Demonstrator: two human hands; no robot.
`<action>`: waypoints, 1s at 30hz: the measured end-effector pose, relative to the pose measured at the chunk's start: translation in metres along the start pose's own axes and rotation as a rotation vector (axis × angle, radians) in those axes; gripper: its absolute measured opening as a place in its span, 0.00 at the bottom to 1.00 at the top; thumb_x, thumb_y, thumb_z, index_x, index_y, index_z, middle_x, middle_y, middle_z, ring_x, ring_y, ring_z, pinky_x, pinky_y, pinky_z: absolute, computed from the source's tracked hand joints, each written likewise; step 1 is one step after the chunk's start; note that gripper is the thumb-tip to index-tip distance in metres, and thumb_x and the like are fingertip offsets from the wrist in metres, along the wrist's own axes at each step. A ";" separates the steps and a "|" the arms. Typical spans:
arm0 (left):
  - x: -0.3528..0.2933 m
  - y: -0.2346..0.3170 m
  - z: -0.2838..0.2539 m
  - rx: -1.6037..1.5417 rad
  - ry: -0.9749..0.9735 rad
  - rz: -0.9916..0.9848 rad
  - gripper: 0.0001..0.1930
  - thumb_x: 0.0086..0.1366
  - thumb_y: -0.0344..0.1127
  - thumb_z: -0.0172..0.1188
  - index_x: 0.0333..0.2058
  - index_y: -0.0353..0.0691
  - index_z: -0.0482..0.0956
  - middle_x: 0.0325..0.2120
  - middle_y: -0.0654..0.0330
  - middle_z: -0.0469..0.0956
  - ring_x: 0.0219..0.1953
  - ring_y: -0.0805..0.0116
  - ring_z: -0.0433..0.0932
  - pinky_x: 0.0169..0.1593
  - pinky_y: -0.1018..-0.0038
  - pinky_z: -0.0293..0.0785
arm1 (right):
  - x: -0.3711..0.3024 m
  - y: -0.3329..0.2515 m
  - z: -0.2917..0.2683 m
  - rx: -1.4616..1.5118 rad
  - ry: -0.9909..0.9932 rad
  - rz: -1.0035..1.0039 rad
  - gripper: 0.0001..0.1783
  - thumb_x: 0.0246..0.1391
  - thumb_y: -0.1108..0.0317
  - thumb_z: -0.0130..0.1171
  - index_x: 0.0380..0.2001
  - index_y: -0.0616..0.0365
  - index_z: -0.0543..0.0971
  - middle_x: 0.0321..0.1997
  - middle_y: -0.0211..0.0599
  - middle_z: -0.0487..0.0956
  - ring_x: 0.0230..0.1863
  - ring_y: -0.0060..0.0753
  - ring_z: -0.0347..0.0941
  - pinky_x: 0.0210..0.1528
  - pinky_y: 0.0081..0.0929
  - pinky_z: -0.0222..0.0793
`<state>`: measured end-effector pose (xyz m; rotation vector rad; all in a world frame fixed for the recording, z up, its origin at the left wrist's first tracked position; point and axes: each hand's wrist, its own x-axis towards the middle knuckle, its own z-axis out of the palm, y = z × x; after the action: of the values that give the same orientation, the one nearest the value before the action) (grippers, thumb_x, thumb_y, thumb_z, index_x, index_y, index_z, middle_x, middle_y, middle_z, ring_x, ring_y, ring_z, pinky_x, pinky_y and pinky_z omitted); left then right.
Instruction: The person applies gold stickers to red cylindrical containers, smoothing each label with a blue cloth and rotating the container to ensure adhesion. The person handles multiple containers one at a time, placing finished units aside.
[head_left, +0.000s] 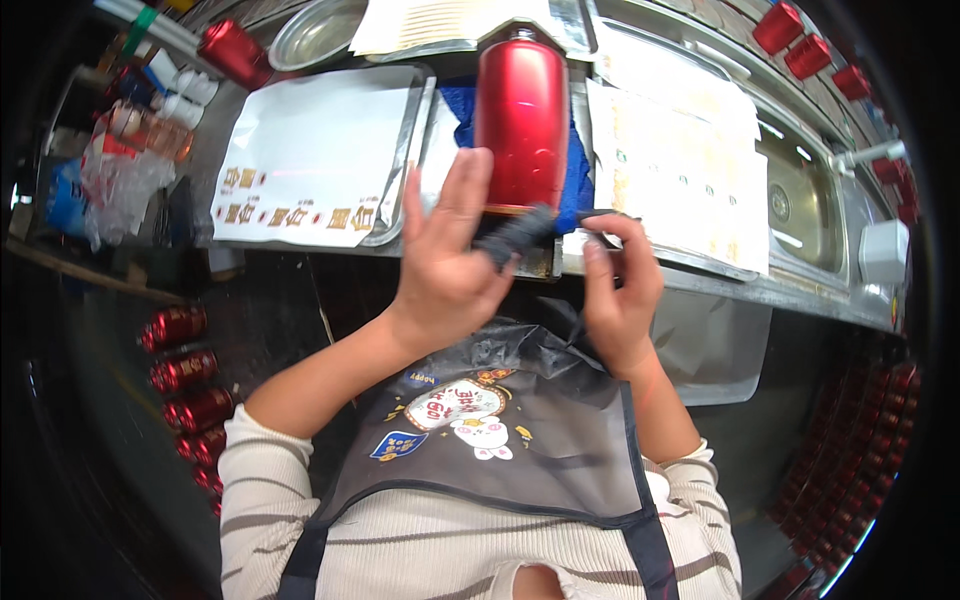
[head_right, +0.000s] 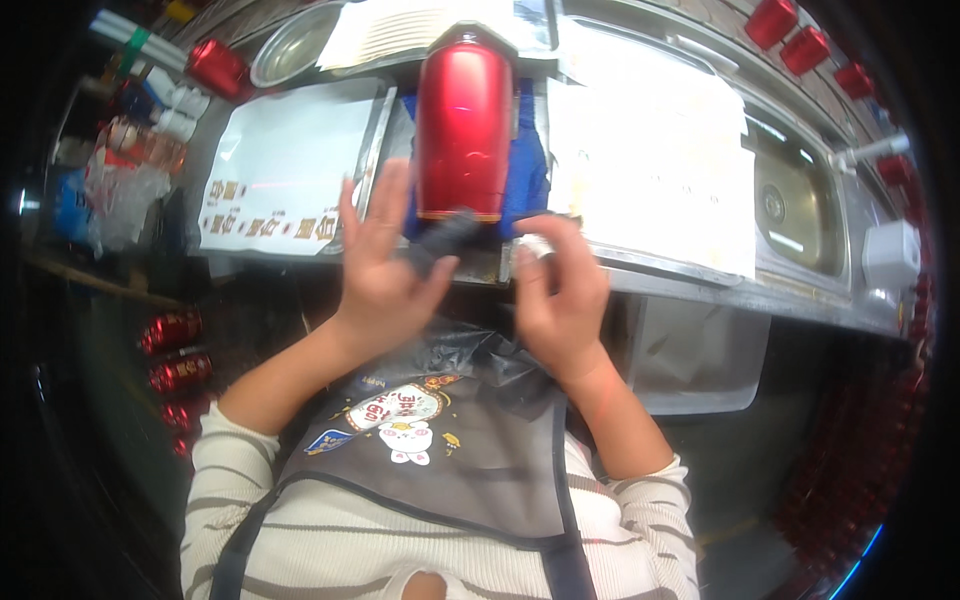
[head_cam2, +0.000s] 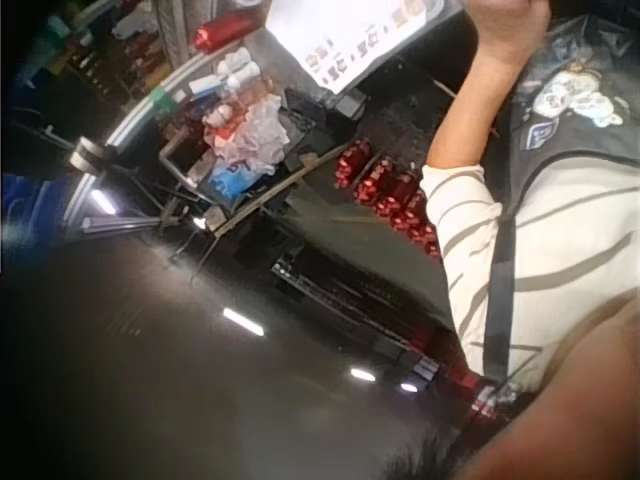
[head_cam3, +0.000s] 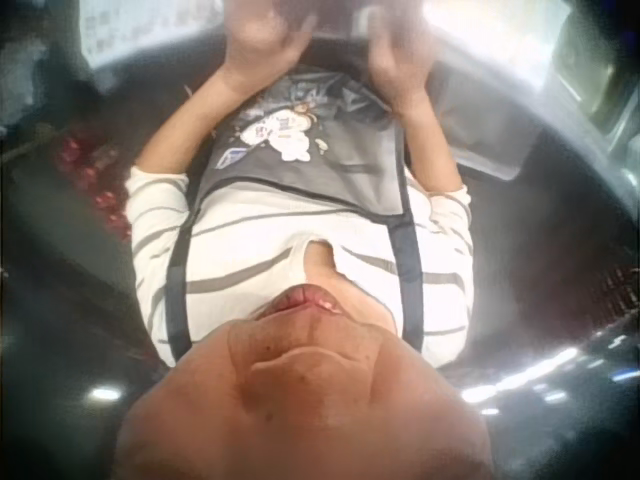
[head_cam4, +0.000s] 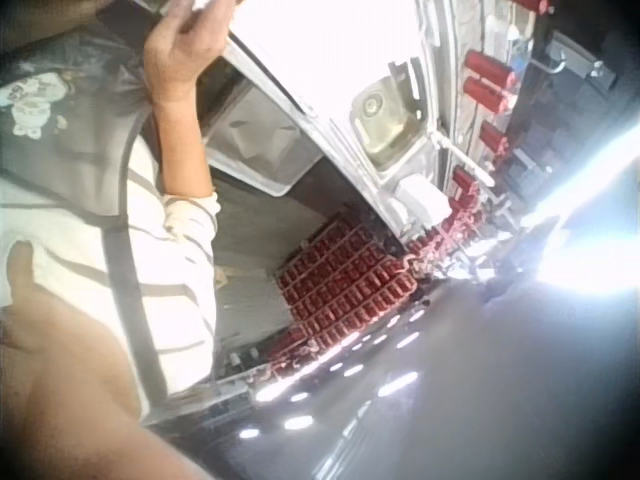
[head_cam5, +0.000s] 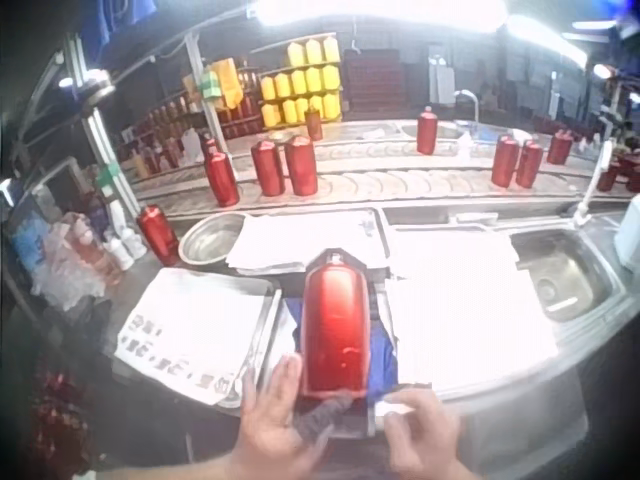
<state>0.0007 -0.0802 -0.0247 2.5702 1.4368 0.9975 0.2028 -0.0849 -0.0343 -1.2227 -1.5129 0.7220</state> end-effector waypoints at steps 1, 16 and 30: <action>-0.004 -0.004 -0.002 -0.029 -0.003 -0.076 0.27 0.50 0.28 0.68 0.53 0.36 0.80 0.68 0.37 0.56 0.70 0.43 0.58 0.69 0.39 0.38 | -0.004 -0.009 0.001 -0.033 -0.083 -0.071 0.11 0.55 0.78 0.58 0.42 0.59 0.79 0.23 0.36 0.75 0.16 0.25 0.67 0.21 0.25 0.62; 0.033 -0.019 0.019 -0.193 0.127 0.026 0.42 0.50 0.28 0.71 0.65 0.40 0.65 0.55 0.51 0.77 0.59 0.54 0.75 0.72 0.47 0.37 | -0.020 -0.003 0.014 -0.123 -0.092 -0.175 0.13 0.51 0.78 0.60 0.43 0.60 0.79 0.21 0.37 0.76 0.15 0.33 0.68 0.21 0.28 0.63; -0.003 -0.030 0.014 -0.062 -0.020 -0.163 0.48 0.55 0.40 0.69 0.69 0.33 0.51 0.68 0.44 0.59 0.72 0.49 0.53 0.73 0.46 0.29 | 0.035 -0.043 0.019 -0.383 -0.634 -0.532 0.11 0.43 0.71 0.61 0.31 0.58 0.71 0.21 0.39 0.75 0.23 0.45 0.77 0.23 0.38 0.71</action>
<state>-0.0150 -0.0620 -0.0473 2.3690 1.5549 0.9747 0.1721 -0.0628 0.0102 -0.8083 -2.4681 0.4845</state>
